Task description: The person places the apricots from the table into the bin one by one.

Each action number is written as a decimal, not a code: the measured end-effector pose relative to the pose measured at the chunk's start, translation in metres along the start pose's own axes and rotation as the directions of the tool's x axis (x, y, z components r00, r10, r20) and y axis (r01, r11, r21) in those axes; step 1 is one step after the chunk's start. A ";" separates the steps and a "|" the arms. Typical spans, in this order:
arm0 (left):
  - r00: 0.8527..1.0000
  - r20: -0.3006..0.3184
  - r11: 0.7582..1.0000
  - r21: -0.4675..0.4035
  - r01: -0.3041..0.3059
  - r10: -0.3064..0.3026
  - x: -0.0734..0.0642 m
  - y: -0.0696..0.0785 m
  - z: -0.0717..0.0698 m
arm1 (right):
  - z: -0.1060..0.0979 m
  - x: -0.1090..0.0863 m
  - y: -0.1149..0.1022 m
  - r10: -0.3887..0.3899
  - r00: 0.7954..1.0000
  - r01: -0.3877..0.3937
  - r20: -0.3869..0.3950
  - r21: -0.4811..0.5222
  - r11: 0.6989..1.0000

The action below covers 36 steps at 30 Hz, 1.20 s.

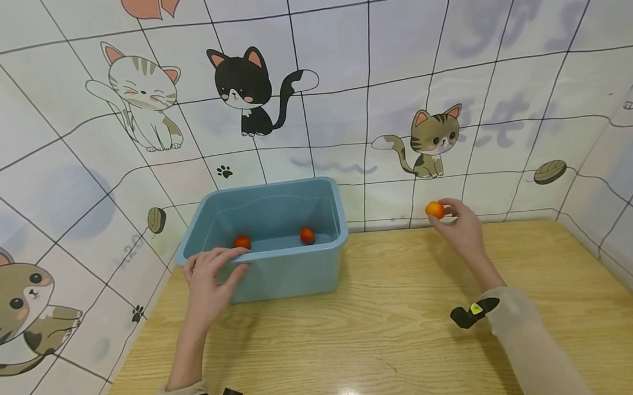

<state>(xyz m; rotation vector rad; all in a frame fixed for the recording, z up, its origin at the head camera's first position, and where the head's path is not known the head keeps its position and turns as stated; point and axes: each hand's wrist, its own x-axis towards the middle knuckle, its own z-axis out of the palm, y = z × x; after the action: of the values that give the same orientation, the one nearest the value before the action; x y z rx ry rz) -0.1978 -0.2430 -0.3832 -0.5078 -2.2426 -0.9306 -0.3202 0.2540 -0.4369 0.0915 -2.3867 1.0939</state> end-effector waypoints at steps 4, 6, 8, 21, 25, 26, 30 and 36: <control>1.000 -0.001 1.000 0.000 0.003 -0.003 0.000 0.001 -0.001 | -0.001 0.000 -0.018 -0.048 0.999 0.048 -0.018 0.025 0.999; 1.000 -0.002 1.000 0.001 0.003 -0.003 0.000 0.001 -0.001 | 0.000 0.000 -0.026 -0.062 0.998 0.063 -0.024 0.043 0.997; 1.000 -0.003 1.000 0.001 0.002 -0.002 0.000 0.001 -0.001 | 0.001 0.000 -0.033 -0.068 0.997 0.069 -0.030 0.055 0.996; 1.000 -0.001 1.000 0.002 0.001 -0.001 0.000 0.001 -0.001 | 0.006 -0.008 -0.089 -0.187 0.979 0.198 -0.082 0.161 0.967; 1.000 -0.003 1.000 0.001 -0.002 0.002 0.000 0.001 -0.001 | 0.010 -0.012 -0.101 -0.234 0.967 0.249 -0.098 0.196 0.948; 1.000 -0.004 1.000 0.001 -0.003 0.003 0.000 0.001 -0.001 | 0.012 -0.013 -0.104 -0.245 0.964 0.261 -0.100 0.207 0.943; 1.000 -0.003 1.000 0.003 -0.004 0.004 0.000 0.000 -0.001 | 0.016 -0.018 -0.116 -0.286 0.952 0.303 -0.105 0.244 0.921; 1.000 -0.004 1.000 0.005 -0.005 0.005 0.001 0.000 -0.001 | 0.023 -0.027 -0.137 -0.321 0.942 0.336 -0.099 0.288 0.897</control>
<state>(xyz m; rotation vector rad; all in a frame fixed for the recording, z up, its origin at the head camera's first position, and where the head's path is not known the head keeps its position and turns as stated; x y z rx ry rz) -0.1978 -0.2432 -0.3823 -0.5084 -2.2390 -0.9227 -0.2703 0.1410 -0.3676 0.5481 -2.0441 1.2636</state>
